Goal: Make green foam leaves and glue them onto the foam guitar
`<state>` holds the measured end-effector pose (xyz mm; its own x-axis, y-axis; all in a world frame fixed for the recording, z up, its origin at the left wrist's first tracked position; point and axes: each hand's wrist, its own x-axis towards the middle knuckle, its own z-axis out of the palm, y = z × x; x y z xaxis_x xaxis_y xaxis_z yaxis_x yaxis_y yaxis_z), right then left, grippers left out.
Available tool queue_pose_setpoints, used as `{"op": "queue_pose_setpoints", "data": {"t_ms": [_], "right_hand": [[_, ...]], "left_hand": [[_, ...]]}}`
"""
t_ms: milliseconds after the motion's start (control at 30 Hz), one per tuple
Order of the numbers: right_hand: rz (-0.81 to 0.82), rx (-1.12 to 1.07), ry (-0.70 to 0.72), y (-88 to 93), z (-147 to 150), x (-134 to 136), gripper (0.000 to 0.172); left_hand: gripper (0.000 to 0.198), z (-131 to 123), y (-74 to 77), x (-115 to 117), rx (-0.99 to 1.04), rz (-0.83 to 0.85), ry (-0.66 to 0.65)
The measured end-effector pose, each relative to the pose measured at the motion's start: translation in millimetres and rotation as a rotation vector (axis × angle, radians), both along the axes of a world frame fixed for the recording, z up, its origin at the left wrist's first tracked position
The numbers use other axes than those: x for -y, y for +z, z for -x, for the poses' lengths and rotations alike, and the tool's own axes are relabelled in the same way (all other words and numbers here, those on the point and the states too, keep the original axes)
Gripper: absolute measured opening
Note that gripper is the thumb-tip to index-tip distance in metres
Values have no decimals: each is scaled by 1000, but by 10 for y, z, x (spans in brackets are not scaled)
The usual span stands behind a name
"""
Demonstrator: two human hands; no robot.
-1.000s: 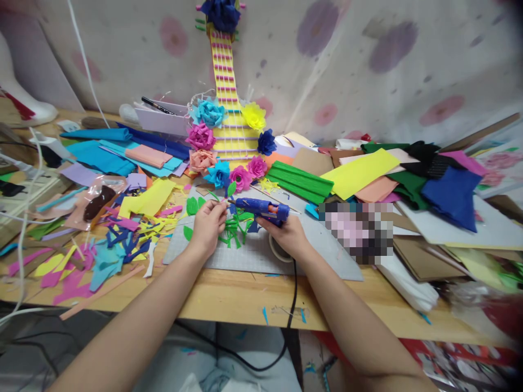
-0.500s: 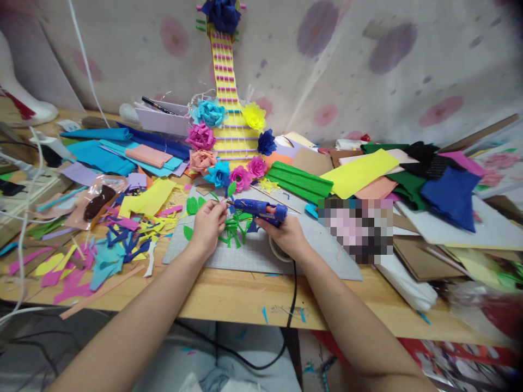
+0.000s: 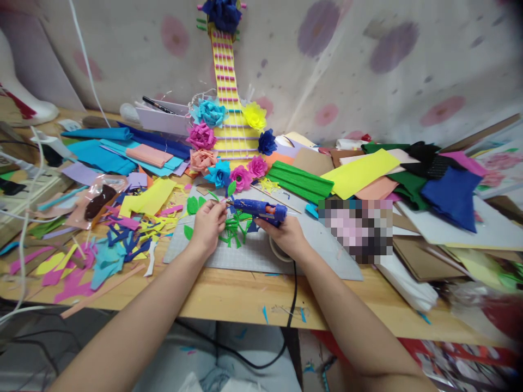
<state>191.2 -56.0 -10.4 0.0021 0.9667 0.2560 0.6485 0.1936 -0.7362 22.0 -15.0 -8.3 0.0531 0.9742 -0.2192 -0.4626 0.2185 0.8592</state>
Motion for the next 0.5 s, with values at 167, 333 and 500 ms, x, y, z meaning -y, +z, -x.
{"op": "queue_pose_setpoints", "data": {"t_ms": [167, 333, 500], "right_hand": [[1, -1, 7, -3, 1, -2, 29], [-2, -5, 1, -9, -3, -6, 28], [-1, -17, 0, -11, 3, -10, 28]], "left_hand": [[23, -3, 3, -6, -9, 0, 5], [22, -3, 6, -2, -12, 2, 4], [19, -1, 6, 8, -19, 18, 7]]}}
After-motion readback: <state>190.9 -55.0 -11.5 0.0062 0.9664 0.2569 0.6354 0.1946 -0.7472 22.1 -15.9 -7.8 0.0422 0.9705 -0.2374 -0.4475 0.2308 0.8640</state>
